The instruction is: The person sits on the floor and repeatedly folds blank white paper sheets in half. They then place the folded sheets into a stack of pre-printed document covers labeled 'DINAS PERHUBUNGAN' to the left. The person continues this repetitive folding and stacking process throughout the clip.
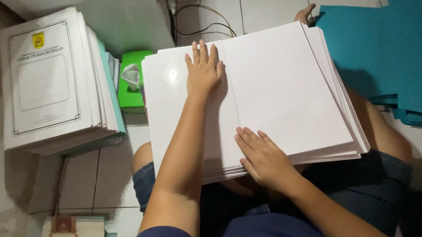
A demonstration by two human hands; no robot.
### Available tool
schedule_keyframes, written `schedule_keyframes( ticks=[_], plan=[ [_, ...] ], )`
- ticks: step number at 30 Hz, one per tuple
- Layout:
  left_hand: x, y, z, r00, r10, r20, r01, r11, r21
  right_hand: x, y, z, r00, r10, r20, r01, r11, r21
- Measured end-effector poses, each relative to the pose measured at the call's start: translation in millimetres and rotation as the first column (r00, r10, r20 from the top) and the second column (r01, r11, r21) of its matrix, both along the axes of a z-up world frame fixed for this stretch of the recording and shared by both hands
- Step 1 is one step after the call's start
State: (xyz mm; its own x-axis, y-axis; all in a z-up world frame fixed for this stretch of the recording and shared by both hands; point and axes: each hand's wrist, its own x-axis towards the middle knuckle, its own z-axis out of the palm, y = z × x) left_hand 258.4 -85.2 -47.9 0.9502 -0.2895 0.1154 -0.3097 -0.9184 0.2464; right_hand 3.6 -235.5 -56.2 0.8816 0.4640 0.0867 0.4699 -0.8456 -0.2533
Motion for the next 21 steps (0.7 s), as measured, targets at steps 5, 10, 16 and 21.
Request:
schedule_keyframes(
  ticks=[5,10,16,21],
  plan=[
    [-40.4,16.6,-25.3,0.992,-0.088,0.094,0.084,0.996,0.041,-6.1,-12.6,7.1,0.996,-0.080,-0.040,0.089,0.950,0.299],
    [-107.2,23.3,-16.0,0.957,-0.222,0.184,0.199,0.971,0.136,-4.8,-14.6,25.9,0.970,-0.173,-0.171,0.236,0.837,0.493],
    [-220.2,34.7,16.5,0.878,-0.480,0.000,0.478,0.875,0.078,-5.3,-18.2,36.3,0.948,-0.191,-0.254,0.316,0.662,0.680],
    [-239.0,38.2,-0.6,0.876,-0.479,0.057,0.475,0.877,0.072,6.8,-26.6,19.6,0.919,-0.040,-0.393,0.381,0.355,0.854]
  ],
)
